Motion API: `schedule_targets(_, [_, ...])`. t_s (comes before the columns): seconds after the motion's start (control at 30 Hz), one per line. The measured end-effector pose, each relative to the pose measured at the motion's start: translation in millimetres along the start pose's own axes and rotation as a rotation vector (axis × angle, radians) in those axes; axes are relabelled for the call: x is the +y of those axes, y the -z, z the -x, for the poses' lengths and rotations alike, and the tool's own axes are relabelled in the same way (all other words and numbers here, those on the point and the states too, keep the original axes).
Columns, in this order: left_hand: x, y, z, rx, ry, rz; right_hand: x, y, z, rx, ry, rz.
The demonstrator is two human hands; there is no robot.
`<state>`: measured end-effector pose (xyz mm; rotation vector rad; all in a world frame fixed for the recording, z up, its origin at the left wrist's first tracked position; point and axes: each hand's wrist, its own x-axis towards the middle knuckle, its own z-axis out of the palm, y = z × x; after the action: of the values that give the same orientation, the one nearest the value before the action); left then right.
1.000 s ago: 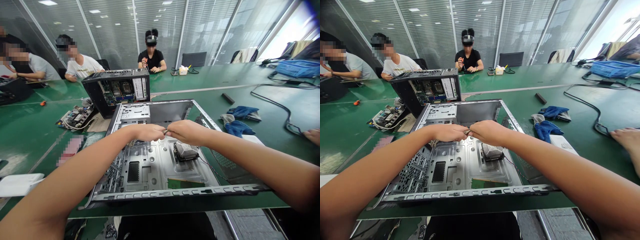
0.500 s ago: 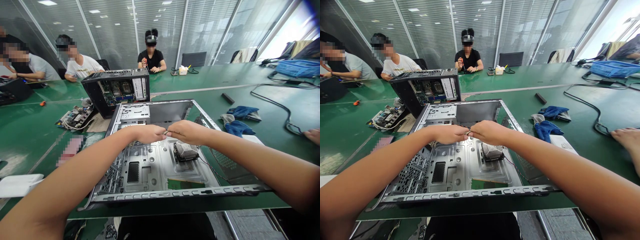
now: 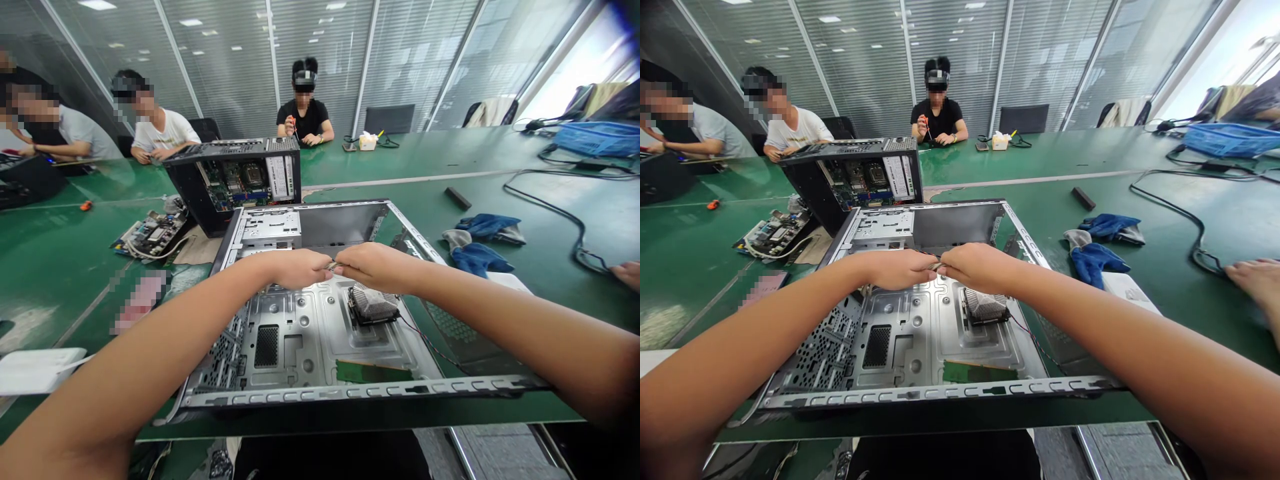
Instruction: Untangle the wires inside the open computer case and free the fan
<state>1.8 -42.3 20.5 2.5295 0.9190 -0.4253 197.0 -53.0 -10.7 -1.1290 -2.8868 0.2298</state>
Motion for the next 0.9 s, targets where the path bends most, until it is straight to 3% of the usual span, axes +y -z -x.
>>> schedule_targets(0.9, [2.1, 5.1, 5.5, 0.000, 0.029, -0.014, -0.5, 0.0, -0.6, 0.033, 0.012, -0.007])
